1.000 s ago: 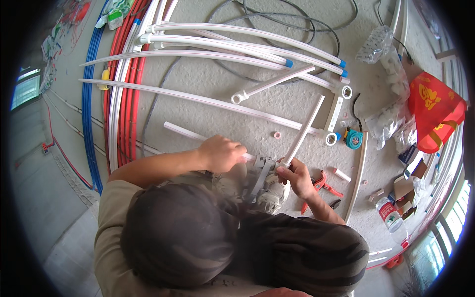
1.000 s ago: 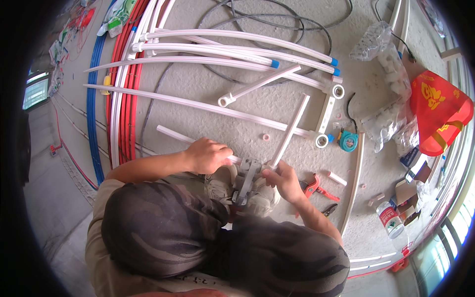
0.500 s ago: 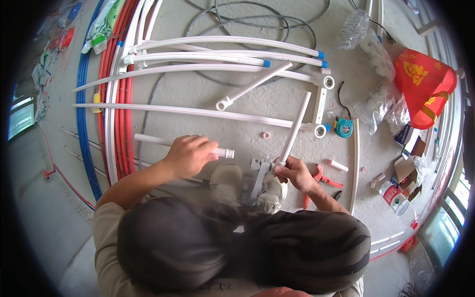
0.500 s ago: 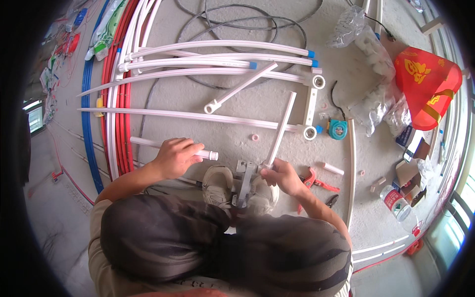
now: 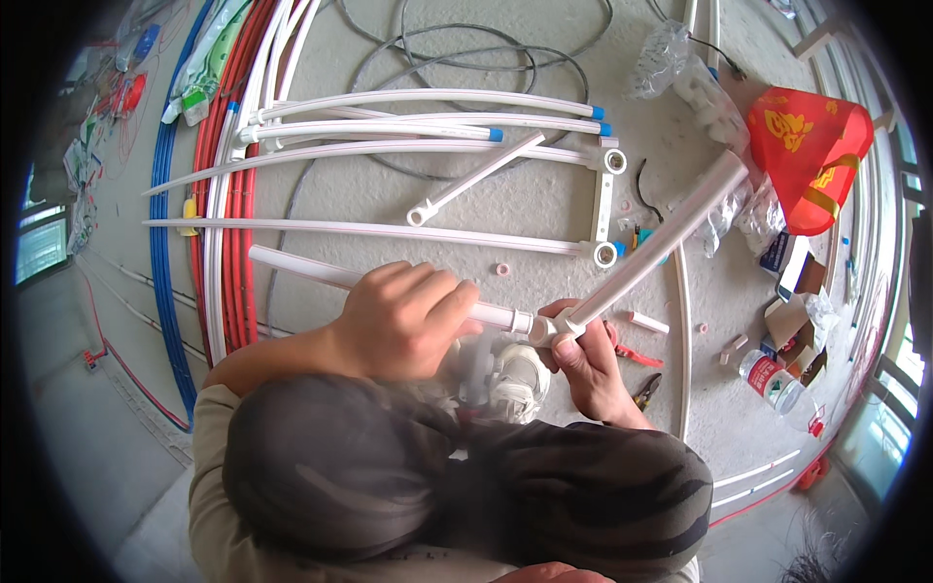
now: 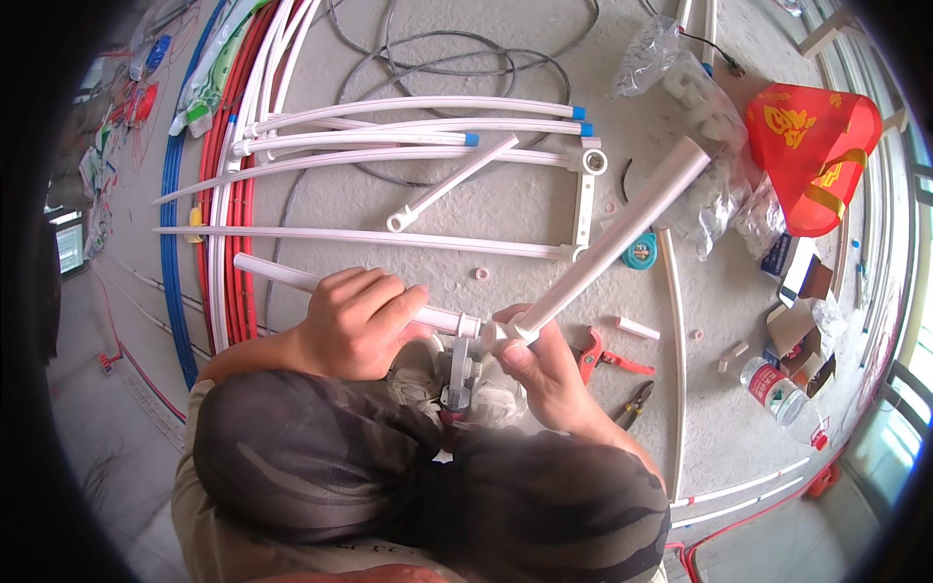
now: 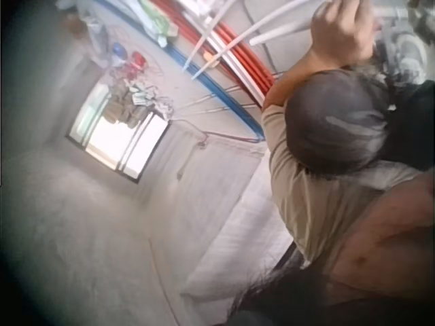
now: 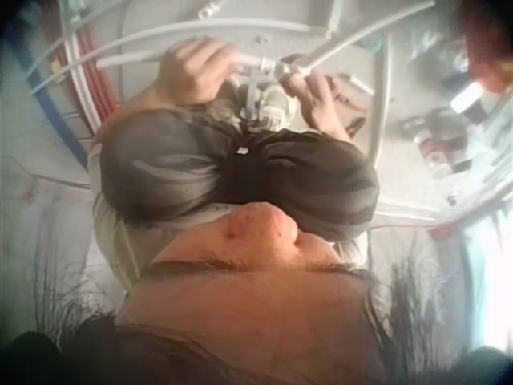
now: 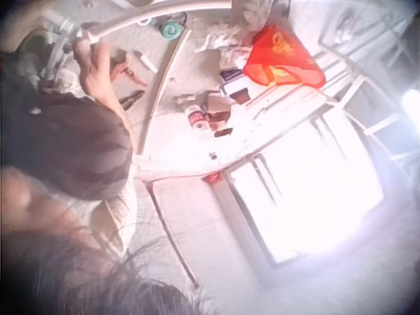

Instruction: The person assembles white PVC pipes and fittings by hand, connecting straight sections with elbow joints and T-joints. They then move to a corner and fit the assembled pipe structure against existing wall-mounted pipes.

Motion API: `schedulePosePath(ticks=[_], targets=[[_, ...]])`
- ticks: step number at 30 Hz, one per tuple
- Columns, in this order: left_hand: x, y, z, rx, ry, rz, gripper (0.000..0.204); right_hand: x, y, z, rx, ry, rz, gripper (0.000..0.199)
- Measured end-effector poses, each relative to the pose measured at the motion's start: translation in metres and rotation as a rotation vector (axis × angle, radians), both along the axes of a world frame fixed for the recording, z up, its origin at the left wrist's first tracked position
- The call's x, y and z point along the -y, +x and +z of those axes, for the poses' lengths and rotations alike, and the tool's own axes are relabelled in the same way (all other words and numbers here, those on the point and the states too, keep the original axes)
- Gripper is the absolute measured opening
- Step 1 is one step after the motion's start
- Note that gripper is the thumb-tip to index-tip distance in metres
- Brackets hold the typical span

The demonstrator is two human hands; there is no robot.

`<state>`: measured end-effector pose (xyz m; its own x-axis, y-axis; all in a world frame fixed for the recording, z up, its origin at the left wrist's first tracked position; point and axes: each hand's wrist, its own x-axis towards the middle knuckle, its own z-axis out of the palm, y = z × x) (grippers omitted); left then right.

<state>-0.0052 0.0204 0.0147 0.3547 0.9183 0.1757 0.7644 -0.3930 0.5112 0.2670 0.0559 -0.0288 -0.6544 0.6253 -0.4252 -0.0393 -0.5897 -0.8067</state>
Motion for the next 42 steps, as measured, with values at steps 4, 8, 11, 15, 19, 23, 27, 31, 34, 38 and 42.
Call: schedulePosePath(ticks=[4,8,11,15,19,23,27,31,34,38,42], targets=[[0.005,0.001,0.010,-0.039,0.042,-0.017,0.037,0.003,-0.002,0.003,-0.098,-0.079,0.007,0.051],[0.010,0.003,0.012,-0.049,0.041,-0.028,0.029,0.006,-0.002,0.008,-0.046,-0.037,0.017,0.049],[0.013,0.004,0.010,-0.052,0.033,-0.026,0.029,0.008,-0.003,0.009,-0.033,-0.043,0.010,0.049],[0.013,0.006,0.013,-0.058,0.014,-0.027,0.028,0.007,-0.004,0.012,-0.050,-0.050,0.027,0.051],[0.013,0.005,0.010,-0.044,0.034,-0.047,0.039,0.005,-0.003,0.018,-0.026,-0.049,0.070,0.053],[0.014,0.005,0.013,-0.123,0.059,-0.069,0.029,0.006,0.000,0.013,0.070,0.104,0.147,0.047],[0.013,0.007,0.012,-0.162,0.087,-0.086,0.024,0.008,-0.003,0.013,0.103,0.218,0.143,0.041],[0.014,0.009,0.007,-0.148,0.122,-0.086,0.020,0.011,-0.004,0.007,0.047,0.210,0.110,0.039],[0.014,0.012,0.005,-0.125,0.129,-0.074,0.022,0.014,-0.006,0.004,0.008,0.204,0.087,0.039],[0.015,0.014,0.004,-0.113,0.128,-0.068,0.027,0.016,-0.010,0.006,-0.013,0.219,0.072,0.039],[0.015,0.015,0.002,-0.103,0.145,-0.055,0.025,0.018,-0.012,0.005,-0.028,0.229,0.072,0.038]])
